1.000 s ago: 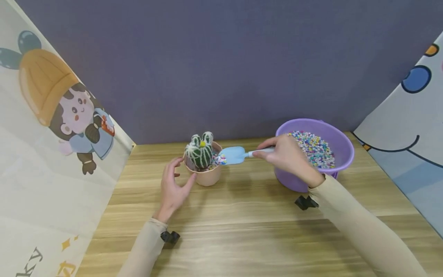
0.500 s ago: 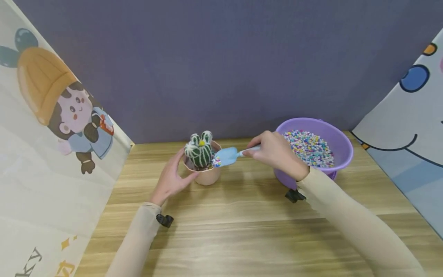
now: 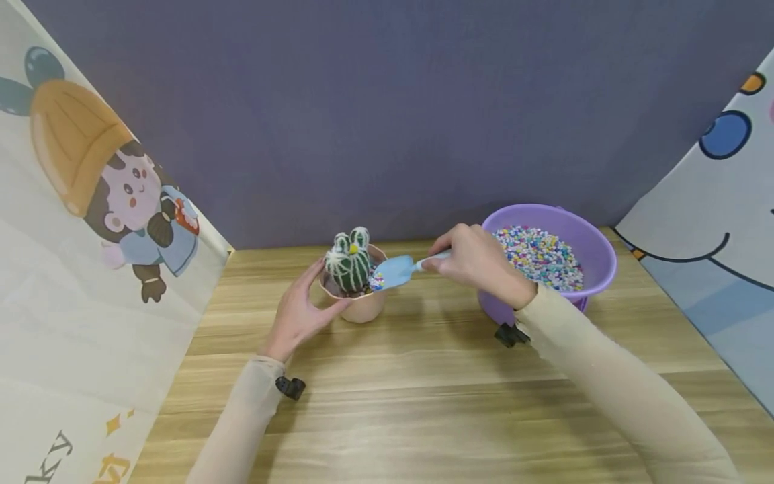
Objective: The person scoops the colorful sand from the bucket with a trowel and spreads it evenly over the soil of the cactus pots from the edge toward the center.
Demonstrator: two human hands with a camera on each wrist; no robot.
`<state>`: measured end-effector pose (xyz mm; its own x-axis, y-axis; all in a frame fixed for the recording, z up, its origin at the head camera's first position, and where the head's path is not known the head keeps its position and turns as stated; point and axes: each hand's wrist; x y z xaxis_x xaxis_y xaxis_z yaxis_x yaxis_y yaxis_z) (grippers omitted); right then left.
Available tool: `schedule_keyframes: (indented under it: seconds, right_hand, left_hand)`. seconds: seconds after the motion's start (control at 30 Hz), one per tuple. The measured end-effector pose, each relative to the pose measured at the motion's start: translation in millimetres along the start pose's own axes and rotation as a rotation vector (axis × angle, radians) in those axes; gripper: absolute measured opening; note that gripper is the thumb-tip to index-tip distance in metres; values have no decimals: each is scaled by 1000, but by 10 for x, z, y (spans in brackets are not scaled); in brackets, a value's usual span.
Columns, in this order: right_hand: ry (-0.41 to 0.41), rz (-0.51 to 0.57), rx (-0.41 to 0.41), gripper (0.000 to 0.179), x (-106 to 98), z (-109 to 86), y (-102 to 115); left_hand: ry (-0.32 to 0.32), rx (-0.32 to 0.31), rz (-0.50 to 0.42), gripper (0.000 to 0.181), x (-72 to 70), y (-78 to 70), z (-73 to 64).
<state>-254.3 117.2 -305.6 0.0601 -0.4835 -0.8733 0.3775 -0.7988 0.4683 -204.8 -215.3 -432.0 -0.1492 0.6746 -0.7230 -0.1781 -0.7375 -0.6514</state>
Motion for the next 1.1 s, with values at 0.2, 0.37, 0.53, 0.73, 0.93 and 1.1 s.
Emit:
schedule_keyframes:
  seconds: [0.2,0.37,0.53,0.73,0.93,1.1]
  right_hand:
    - [2,-42,-32,17,-52,2,62]
    - [16,-49,-12,20,-72,-3,71]
    - [15,-51,1,22,-74,-13,57]
    - [6,-58,5,21,-75,-15,44]
    - [28,-60,20,22,-61,-11,49]
    - [22,-60,25,22,-57,-7,56]
  left_hand:
    - [-46,-53,36,108,32,-120,-44]
    - [-102,-82,88,110,83,-221,-74]
    - [-114,-63,115,113,91,-264,-83]
    - [4,28,72,115,30,-166,34]
    - [104,42,25,115,4,-92,117]
    - [72,-7,42,119,39,-120,101]
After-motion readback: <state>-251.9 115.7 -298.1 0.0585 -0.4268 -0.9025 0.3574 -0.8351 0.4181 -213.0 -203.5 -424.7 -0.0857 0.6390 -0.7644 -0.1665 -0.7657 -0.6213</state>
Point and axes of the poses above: each hand's wrist, its own z-axis towards the middle knuckle, its own x-axis out of the palm, y = z × x, and after that the axes turned 1 degree about x, right-handed
